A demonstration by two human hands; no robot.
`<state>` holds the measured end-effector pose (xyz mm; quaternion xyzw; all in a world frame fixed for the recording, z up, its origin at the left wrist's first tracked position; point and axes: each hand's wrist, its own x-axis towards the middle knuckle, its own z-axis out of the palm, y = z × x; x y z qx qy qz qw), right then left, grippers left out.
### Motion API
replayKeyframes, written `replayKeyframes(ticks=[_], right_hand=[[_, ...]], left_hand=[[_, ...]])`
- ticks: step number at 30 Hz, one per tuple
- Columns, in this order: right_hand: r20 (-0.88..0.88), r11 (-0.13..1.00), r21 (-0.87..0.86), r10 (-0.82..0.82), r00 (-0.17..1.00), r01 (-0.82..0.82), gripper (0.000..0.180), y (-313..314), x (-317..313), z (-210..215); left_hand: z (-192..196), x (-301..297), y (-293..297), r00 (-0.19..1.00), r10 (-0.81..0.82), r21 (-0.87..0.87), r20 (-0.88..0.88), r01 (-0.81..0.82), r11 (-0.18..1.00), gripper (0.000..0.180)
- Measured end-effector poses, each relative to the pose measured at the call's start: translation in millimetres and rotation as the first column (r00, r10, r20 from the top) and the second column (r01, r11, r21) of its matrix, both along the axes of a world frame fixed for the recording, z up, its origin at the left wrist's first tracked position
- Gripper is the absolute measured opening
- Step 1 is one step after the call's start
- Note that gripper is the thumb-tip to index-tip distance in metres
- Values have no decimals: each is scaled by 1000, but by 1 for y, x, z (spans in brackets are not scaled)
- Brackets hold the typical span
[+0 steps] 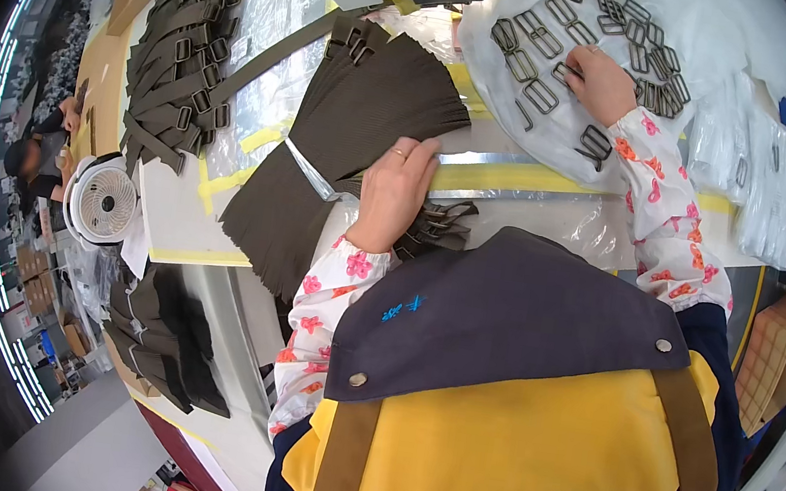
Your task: Threading metal buckles onto nylon fabric straps at a workstation.
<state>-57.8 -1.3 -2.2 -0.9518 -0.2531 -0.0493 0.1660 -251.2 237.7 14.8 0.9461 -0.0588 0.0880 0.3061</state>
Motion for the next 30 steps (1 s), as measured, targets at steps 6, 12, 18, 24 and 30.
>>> replayKeyframes(ticks=[6, 12, 18, 24, 30], right_hand=[[-173, 997, -61, 42, 984, -53, 17, 6, 13, -6], [-210, 991, -123, 24, 977, -51, 23, 7, 11, -2], [-259, 981, 184, 103, 960, -55, 14, 8, -16, 21], [-489, 729, 681, 383, 784, 69, 14, 40, -74, 34], [-738, 511, 658, 583, 340, 553, 21, 75, -99, 18]], left_hand=[[-1, 11, 1, 973, 67, 248, 219, -122, 961, 24], [-4, 12, -2, 955, 119, 202, 273, -178, 963, 26], [-3, 13, 2, 989, 50, 341, 141, -95, 935, 19], [-3, 20, 10, 984, -59, 72, 166, 47, 996, 11], [7, 15, 19, 995, 56, -469, -78, -87, 879, 9]])
